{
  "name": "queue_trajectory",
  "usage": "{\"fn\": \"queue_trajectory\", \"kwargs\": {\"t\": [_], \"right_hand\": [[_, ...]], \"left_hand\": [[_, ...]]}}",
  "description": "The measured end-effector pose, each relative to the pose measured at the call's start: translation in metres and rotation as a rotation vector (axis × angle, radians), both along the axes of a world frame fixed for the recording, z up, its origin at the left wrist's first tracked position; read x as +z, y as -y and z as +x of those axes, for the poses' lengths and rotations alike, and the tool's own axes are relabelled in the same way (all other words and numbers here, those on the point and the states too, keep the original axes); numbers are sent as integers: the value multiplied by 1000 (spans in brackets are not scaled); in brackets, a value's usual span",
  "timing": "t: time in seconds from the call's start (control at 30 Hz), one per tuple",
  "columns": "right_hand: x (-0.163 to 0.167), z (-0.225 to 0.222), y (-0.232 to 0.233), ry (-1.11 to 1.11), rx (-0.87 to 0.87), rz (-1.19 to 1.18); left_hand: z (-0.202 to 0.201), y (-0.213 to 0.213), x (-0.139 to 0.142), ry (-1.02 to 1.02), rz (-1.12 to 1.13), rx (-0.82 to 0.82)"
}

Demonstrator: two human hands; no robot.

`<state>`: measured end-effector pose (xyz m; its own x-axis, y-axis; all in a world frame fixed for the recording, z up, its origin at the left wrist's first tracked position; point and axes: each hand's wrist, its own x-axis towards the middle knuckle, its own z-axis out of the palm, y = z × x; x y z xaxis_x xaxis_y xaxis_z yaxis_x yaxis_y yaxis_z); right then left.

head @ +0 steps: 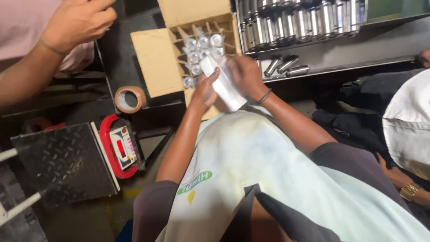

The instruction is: The person repeatedly picks cylindrical metal parts from a tray, places them into small plastic bags, and arranges the filled bags into cardboard boxes. The person also retrieves a new box from a nearby stack and places it on the table to continue the packing process.

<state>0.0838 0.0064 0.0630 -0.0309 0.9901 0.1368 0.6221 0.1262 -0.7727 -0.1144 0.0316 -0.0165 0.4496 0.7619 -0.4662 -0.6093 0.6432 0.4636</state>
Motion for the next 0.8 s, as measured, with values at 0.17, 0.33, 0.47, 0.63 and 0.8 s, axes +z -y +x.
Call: {"fn": "queue_trajectory", "kwargs": {"t": [0.17,0.33,0.47,0.63,0.8], "right_hand": [[20,36,2,611,96,-37],[22,47,18,-505,9,-232],[-15,110,2,567,-299,189],[-42,166,-15,547,-467,-207],[-30,108,18,-745,-33,-425]], "left_hand": [[12,-10,28,-701,472,-259],[26,-11,84,-872,553,-306],[-1,-18,112,-1345,974,-200],[-3,-13,108,-1158,906,-143],[10,-5,96,-1244,924,-133]]}}
